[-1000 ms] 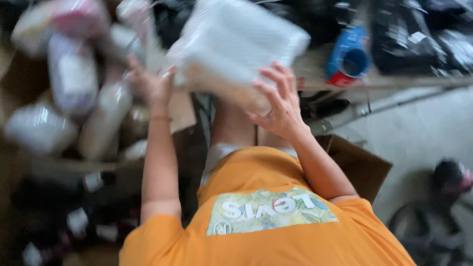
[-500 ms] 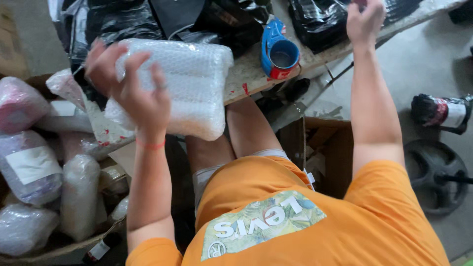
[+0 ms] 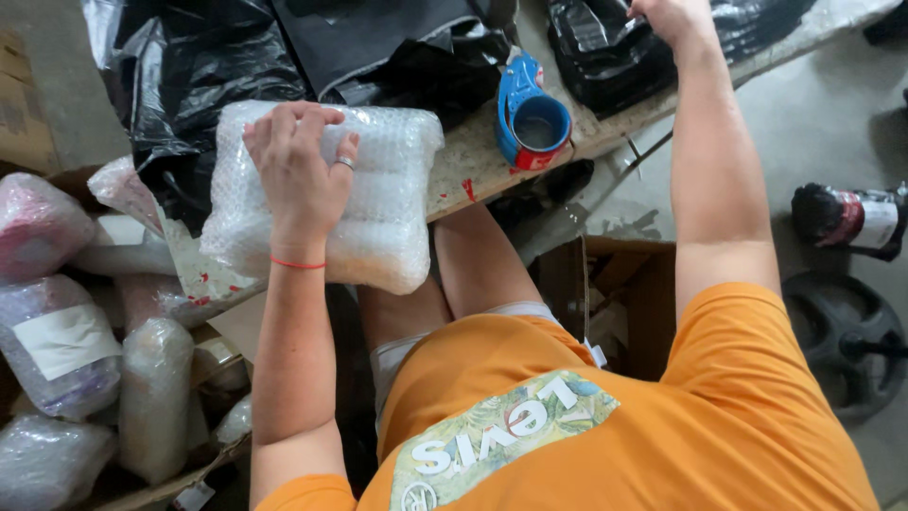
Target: The person places items wrapped in bubble wrap into black poly mailers, seals them with tape, and applies shipping labels.
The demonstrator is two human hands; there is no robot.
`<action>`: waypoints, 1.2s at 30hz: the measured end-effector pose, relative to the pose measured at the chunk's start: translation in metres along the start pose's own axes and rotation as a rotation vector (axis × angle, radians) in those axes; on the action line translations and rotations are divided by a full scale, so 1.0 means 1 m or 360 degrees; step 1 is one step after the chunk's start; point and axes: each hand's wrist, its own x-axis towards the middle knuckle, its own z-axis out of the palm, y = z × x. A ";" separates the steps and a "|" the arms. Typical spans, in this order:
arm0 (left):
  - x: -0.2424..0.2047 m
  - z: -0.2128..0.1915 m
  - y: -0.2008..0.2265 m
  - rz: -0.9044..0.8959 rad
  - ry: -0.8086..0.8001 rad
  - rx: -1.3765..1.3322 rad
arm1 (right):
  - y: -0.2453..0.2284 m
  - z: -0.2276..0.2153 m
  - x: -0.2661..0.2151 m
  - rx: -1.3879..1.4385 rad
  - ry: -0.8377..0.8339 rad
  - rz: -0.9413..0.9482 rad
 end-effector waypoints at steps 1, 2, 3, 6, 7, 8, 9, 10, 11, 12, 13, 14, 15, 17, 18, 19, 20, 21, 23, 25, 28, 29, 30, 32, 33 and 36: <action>0.002 -0.001 0.000 -0.0001 0.0013 0.0005 | -0.011 -0.002 -0.004 0.0002 0.0002 -0.0013; 0.001 -0.002 0.000 -0.0030 -0.0026 -0.0051 | -0.018 -0.002 -0.012 -0.0132 0.0056 0.0024; 0.001 -0.002 0.000 -0.0058 -0.0065 -0.0108 | -0.025 -0.002 -0.016 -0.0264 0.0111 0.0062; 0.000 0.000 0.000 -0.0046 -0.0020 -0.0040 | -0.030 0.008 -0.014 -0.0317 0.0147 0.0069; 0.001 0.001 -0.001 -0.0052 -0.0014 -0.0037 | -0.027 0.011 -0.009 -0.0319 0.0143 0.0061; 0.000 0.001 -0.002 -0.0052 -0.0019 -0.0046 | -0.021 0.016 -0.006 -0.0383 0.0243 0.0030; -0.001 0.001 -0.002 -0.0052 -0.0023 -0.0054 | -0.014 0.020 -0.005 -0.0447 0.0342 -0.0003; -0.001 0.002 -0.003 -0.0058 -0.0019 -0.0050 | -0.009 0.024 -0.003 -0.0447 0.0338 -0.0010; -0.001 0.003 -0.003 -0.0065 -0.0018 -0.0061 | -0.007 0.026 -0.003 -0.0437 0.0528 -0.0208; 0.000 0.003 -0.003 -0.0068 -0.0009 -0.0072 | -0.010 0.026 -0.001 -0.0423 0.0725 -0.0410; 0.001 0.003 -0.004 -0.0069 0.0002 -0.0069 | -0.013 0.024 0.001 -0.0420 0.0728 -0.0422; 0.001 0.003 -0.004 -0.0068 -0.0002 -0.0074 | -0.013 0.020 -0.003 -0.0328 0.0466 -0.0266; 0.000 0.004 -0.003 -0.0067 -0.0005 -0.0079 | -0.016 0.017 -0.007 -0.0236 0.0205 -0.0109; 0.000 0.004 -0.003 -0.0061 0.0006 -0.0066 | -0.023 0.009 -0.011 -0.0102 0.0069 -0.0103; 0.000 0.005 -0.003 -0.0060 0.0015 -0.0052 | -0.027 0.007 -0.014 0.0031 -0.0073 -0.0095; 0.000 0.005 -0.002 -0.0062 0.0016 -0.0050 | -0.031 0.008 -0.016 0.0031 -0.0075 -0.0098; 0.000 0.006 -0.002 -0.0066 0.0019 -0.0041 | -0.033 0.010 -0.019 -0.0162 0.0039 -0.0112; -0.001 0.007 -0.002 -0.0070 0.0021 -0.0033 | -0.033 0.012 -0.020 -0.0355 0.0154 -0.0126; 0.000 0.006 -0.002 -0.0064 0.0023 -0.0039 | -0.028 0.024 -0.016 -0.0530 0.0433 -0.0407; -0.002 0.005 -0.002 -0.0060 0.0017 -0.0044 | -0.014 0.035 -0.009 -0.0697 0.0714 -0.0678; 0.000 0.005 -0.003 -0.0076 0.0019 -0.0054 | -0.005 0.035 0.005 -0.0709 0.0912 -0.0874; 0.000 0.005 -0.003 -0.0075 0.0022 -0.0055 | -0.005 0.031 0.007 -0.0595 0.0848 -0.0818; 0.001 0.005 -0.003 -0.0070 0.0024 -0.0057 | -0.006 0.027 0.008 -0.0480 0.0787 -0.0759; 0.000 0.005 -0.002 -0.0081 0.0033 -0.0063 | -0.004 0.015 0.003 -0.0538 0.0889 -0.0957; 0.001 0.004 -0.002 -0.0094 0.0035 -0.0074 | -0.004 0.007 -0.001 -0.0601 0.0985 -0.1151; 0.000 0.004 -0.002 -0.0097 0.0021 -0.0070 | -0.008 -0.023 -0.020 -0.0503 0.0521 -0.0988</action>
